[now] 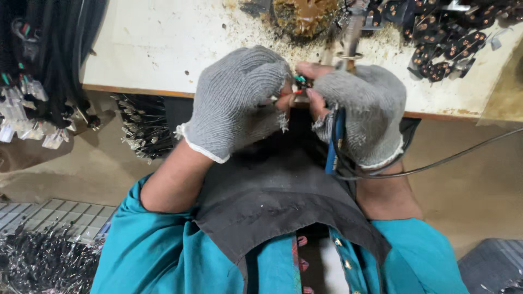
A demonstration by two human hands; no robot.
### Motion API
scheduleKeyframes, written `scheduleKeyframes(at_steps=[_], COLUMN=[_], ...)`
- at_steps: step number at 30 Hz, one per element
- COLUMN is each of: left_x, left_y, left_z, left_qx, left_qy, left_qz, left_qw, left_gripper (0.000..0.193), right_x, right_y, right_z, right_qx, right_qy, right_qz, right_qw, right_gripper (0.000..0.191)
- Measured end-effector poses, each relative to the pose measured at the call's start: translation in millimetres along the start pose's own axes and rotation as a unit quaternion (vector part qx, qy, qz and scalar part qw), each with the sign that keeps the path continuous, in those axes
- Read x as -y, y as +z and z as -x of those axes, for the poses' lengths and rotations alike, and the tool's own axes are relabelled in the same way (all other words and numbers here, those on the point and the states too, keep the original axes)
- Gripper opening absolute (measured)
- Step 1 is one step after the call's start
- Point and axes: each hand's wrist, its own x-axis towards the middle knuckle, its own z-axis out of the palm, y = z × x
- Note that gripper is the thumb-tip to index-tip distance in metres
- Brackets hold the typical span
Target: The person solders wires to electrical connectors at a workbench. They hold a connector in one hand and a soldering iron in the other, feed solder wire to the joint, and place finished connectors on the table while picking up new wires and connectors.
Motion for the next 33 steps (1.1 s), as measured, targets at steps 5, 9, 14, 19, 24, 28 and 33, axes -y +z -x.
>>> scheduleKeyframes(at_steps=[5, 9, 14, 19, 24, 28, 33], left_x=[9.8, 9.2, 5.6, 5.6, 1.0, -2.0, 0.3], left_y=[8.0, 2.8, 4.8, 11.1, 17.5, 19.3, 16.3], left_z=[0.1, -7.9, -13.9, -12.2, -12.9, -13.2, -12.3], left_qx=[-0.025, -0.015, -0.017, -0.031, -0.046, -0.07, -0.069], left_qy=[-0.019, -0.024, -0.058, -0.073, -0.067, -0.059, -0.055], left_qz=[-0.018, -0.007, 0.005, -0.002, -0.033, -0.058, -0.06], left_qw=[0.999, 1.0, 0.998, 0.997, 0.996, 0.994, 0.994], left_gripper=[0.028, 0.032, 0.029, 0.028, 0.03, 0.032, 0.028], right_x=[10.6, 4.2, -5.2, -8.0, -6.3, 0.7, 1.7], right_y=[0.8, -4.0, -2.9, -4.5, -1.3, -4.8, -17.6], right_z=[-11.6, -13.2, -14.9, -15.2, -17.7, -17.0, 15.5], right_qx=[0.001, -0.004, 0.021, 0.009, -0.007, -0.003, 0.006], right_qy=[0.249, 0.076, 0.102, 0.052, 0.044, 0.068, 0.114], right_qz=[-0.142, -0.07, -0.089, -0.085, -0.06, -0.069, -0.048], right_qw=[0.958, 0.995, 0.991, 0.995, 0.997, 0.995, 0.992], right_gripper=[0.017, 0.021, 0.02, 0.015, 0.009, 0.015, 0.04])
